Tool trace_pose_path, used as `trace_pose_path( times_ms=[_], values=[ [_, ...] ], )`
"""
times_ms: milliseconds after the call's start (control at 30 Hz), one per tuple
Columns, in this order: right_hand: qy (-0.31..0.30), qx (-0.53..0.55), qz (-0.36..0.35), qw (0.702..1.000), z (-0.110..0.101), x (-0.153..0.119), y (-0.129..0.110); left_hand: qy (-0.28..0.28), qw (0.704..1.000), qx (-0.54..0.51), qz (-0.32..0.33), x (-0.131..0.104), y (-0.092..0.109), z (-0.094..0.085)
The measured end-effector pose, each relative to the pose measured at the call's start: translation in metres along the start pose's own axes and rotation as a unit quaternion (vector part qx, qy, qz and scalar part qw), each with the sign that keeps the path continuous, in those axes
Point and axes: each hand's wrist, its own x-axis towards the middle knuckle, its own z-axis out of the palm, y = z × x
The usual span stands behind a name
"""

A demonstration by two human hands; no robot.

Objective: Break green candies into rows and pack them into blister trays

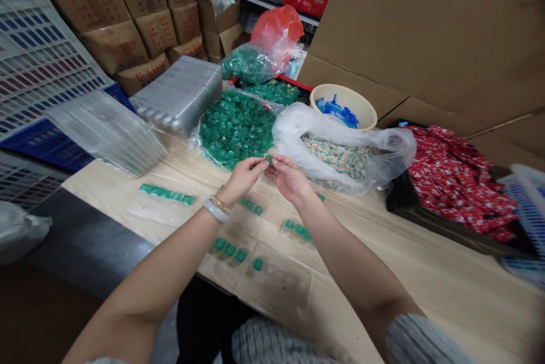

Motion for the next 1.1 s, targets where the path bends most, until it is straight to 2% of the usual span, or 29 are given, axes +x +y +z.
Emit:
trace_pose_path(
  times_ms=[100, 200, 300, 367, 433, 533, 600, 700, 767, 833, 900, 1000, 1100],
  values=[
    [0.040, -0.066, -0.073, 0.994, 0.003, 0.002, 0.010, 0.016, 1.000, -0.010, 0.010, -0.002, -0.006, 0.005],
    [0.053, -0.167, -0.121, 0.977, 0.004, 0.007, 0.018, 0.037, 0.999, -0.014, 0.007, 0.000, -0.007, 0.003],
    [0.026, -0.272, -0.148, 0.950, 0.004, 0.013, 0.018, 0.071, 0.997, 0.017, 0.015, 0.004, -0.003, -0.003],
    [-0.001, -0.363, -0.181, 0.914, 0.006, 0.017, 0.013, 0.092, 0.994, 0.053, 0.041, 0.007, 0.001, -0.008],
    [-0.020, -0.477, -0.218, 0.851, 0.010, 0.021, 0.004, 0.103, 0.989, 0.089, 0.064, 0.011, 0.004, -0.011],
    [-0.054, -0.644, -0.248, 0.721, 0.022, 0.026, -0.012, 0.116, 0.984, 0.115, 0.077, 0.021, 0.006, -0.016],
    [-0.077, -0.729, -0.244, 0.635, 0.033, 0.028, -0.022, 0.129, 0.982, 0.115, 0.073, 0.029, 0.009, -0.019],
    [-0.092, -0.813, -0.231, 0.527, 0.046, 0.033, -0.031, 0.142, 0.981, 0.128, 0.031, 0.040, 0.017, -0.025],
    [-0.106, -0.839, -0.236, 0.479, 0.053, 0.038, -0.031, 0.113, 0.987, 0.110, -0.033, 0.042, 0.026, -0.031],
    [-0.115, -0.846, -0.246, 0.459, 0.058, 0.043, -0.030, 0.069, 0.991, 0.075, -0.090, 0.041, 0.035, -0.038],
    [-0.108, -0.843, -0.253, 0.462, 0.063, 0.047, -0.027, 0.027, 0.992, 0.046, -0.117, 0.037, 0.043, -0.047],
    [-0.090, -0.827, -0.261, 0.490, 0.073, 0.050, -0.024, -0.025, 0.993, 0.018, -0.112, 0.030, 0.049, -0.061],
    [-0.109, -0.795, -0.277, 0.529, 0.079, 0.055, -0.023, -0.044, 0.996, 0.012, -0.082, 0.022, 0.051, -0.072]
  ],
)
